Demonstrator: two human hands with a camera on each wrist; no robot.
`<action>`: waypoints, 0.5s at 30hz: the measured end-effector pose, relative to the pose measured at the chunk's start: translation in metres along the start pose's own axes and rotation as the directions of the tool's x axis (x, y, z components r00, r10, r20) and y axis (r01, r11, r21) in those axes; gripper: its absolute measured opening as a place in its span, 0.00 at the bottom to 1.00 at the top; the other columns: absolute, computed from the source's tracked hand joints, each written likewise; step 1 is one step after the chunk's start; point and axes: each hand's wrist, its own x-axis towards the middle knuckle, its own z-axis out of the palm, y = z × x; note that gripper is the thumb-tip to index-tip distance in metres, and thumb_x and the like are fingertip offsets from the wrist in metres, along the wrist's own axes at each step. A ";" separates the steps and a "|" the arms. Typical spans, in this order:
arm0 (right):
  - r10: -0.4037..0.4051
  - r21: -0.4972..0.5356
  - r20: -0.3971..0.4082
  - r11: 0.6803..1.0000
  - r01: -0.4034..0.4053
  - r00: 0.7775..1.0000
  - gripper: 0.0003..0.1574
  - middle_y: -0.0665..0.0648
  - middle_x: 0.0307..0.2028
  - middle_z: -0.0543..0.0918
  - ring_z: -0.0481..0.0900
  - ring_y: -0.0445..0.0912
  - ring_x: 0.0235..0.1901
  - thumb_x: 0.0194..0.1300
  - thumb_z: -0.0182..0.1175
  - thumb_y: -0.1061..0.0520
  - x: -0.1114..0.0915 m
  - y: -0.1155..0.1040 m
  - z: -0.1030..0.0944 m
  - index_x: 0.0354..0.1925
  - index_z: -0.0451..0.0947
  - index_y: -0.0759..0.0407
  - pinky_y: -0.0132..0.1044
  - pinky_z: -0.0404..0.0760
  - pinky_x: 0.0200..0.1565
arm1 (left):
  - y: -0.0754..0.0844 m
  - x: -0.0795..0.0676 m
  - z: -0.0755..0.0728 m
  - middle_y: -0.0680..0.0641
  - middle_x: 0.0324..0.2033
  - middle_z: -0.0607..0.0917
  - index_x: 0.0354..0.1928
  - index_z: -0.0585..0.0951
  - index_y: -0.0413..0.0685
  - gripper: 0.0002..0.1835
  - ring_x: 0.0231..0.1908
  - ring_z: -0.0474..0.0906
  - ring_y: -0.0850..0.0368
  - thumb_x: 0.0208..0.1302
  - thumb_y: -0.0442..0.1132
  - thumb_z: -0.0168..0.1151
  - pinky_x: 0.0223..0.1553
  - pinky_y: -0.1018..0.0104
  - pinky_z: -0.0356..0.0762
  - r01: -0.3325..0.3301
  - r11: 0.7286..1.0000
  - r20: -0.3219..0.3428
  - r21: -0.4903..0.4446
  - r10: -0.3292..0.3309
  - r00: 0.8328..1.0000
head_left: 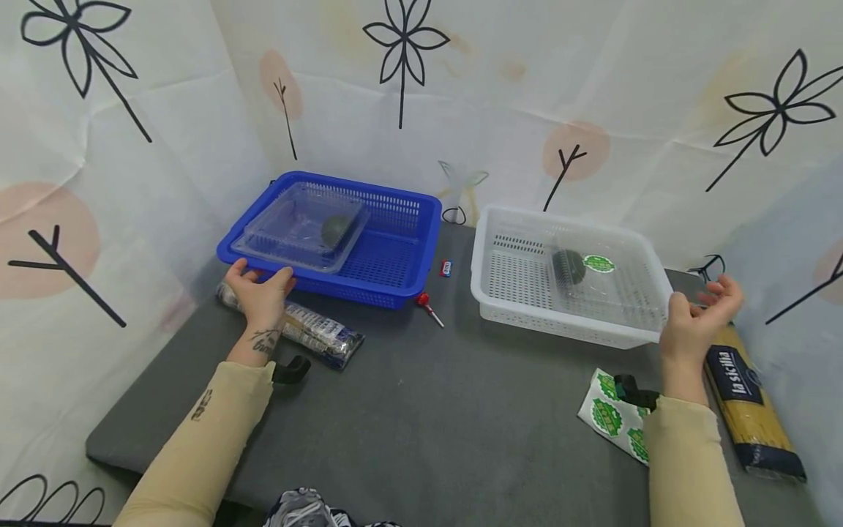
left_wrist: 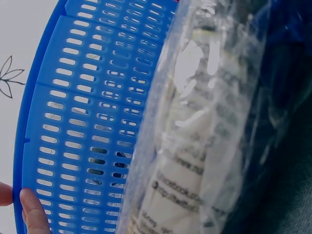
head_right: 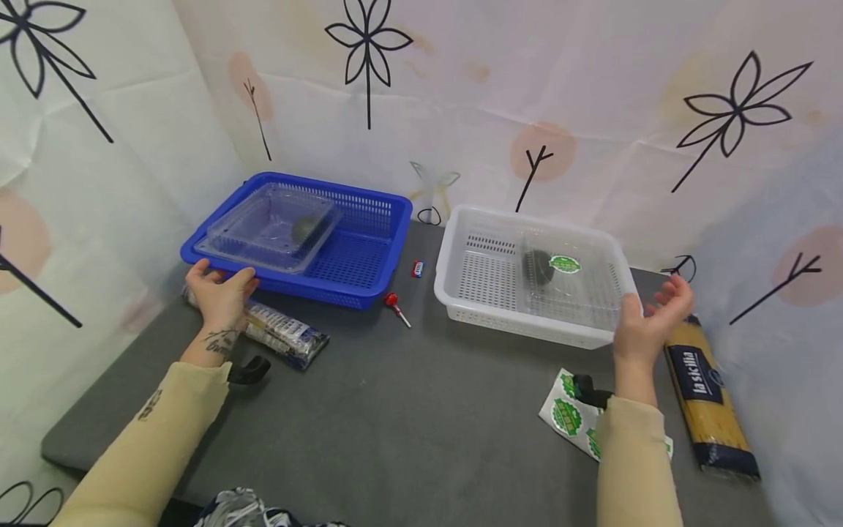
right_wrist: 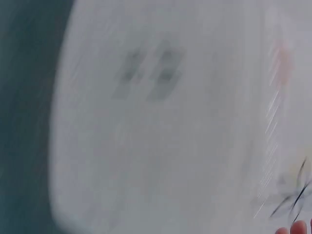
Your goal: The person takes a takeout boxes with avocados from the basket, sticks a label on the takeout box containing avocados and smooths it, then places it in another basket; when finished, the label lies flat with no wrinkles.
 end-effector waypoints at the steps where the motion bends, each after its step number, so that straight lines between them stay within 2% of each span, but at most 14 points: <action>1: -0.042 0.061 0.004 0.997 0.042 0.999 0.31 0.45 0.44 0.57 0.58 0.37 0.40 0.55 0.43 0.66 -0.002 -0.011 0.012 0.56 0.53 0.49 0.24 0.58 0.37 | -0.001 0.001 -0.001 0.51 0.38 0.55 0.55 0.53 0.61 0.41 0.30 0.69 0.55 0.44 0.32 0.67 0.39 0.62 0.76 -0.002 1.000 0.002 -0.003 0.002 1.000; 2: -0.065 0.138 0.023 0.989 0.061 0.998 0.31 0.46 0.43 0.59 0.59 0.38 0.40 0.55 0.44 0.67 -0.005 -0.022 0.024 0.56 0.54 0.50 0.25 0.59 0.37 | -0.002 0.002 -0.003 0.50 0.39 0.55 0.55 0.53 0.62 0.41 0.30 0.69 0.55 0.44 0.32 0.67 0.40 0.61 0.76 -0.002 1.000 0.003 -0.006 0.002 1.000; 5: -0.115 0.358 0.111 0.931 0.068 0.987 0.31 0.51 0.40 0.61 0.63 0.41 0.35 0.53 0.45 0.70 -0.018 -0.052 0.063 0.55 0.55 0.53 0.28 0.63 0.35 | -0.004 0.004 -0.005 0.50 0.39 0.55 0.55 0.53 0.62 0.42 0.29 0.69 0.54 0.43 0.32 0.68 0.40 0.60 0.76 -0.005 1.000 0.007 -0.022 0.005 1.000; 8: -0.128 0.458 0.241 0.889 0.004 0.962 0.32 0.55 0.40 0.63 0.67 0.43 0.34 0.52 0.47 0.70 -0.037 -0.077 0.102 0.55 0.54 0.53 0.31 0.67 0.35 | -0.006 0.005 -0.006 0.50 0.38 0.55 0.55 0.53 0.62 0.41 0.27 0.69 0.55 0.43 0.32 0.68 0.38 0.60 0.77 -0.006 0.999 0.007 -0.035 0.006 1.000; 12: -0.094 0.400 0.428 0.912 -0.095 0.899 0.35 0.57 0.42 0.64 0.70 0.44 0.34 0.53 0.51 0.65 -0.064 -0.101 0.153 0.58 0.52 0.49 0.32 0.72 0.34 | -0.007 0.005 -0.004 0.49 0.36 0.56 0.54 0.53 0.62 0.41 0.25 0.69 0.55 0.43 0.32 0.68 0.37 0.60 0.77 -0.006 0.999 0.002 -0.039 0.006 1.000; 15: -0.027 0.335 0.547 0.923 -0.190 0.837 0.38 0.56 0.42 0.64 0.71 0.46 0.34 0.53 0.53 0.61 -0.083 -0.113 0.190 0.60 0.50 0.47 0.34 0.74 0.33 | -0.006 0.005 -0.003 0.49 0.34 0.58 0.54 0.53 0.63 0.43 0.23 0.70 0.54 0.41 0.32 0.69 0.37 0.60 0.77 0.003 0.998 0.004 -0.057 -0.003 1.000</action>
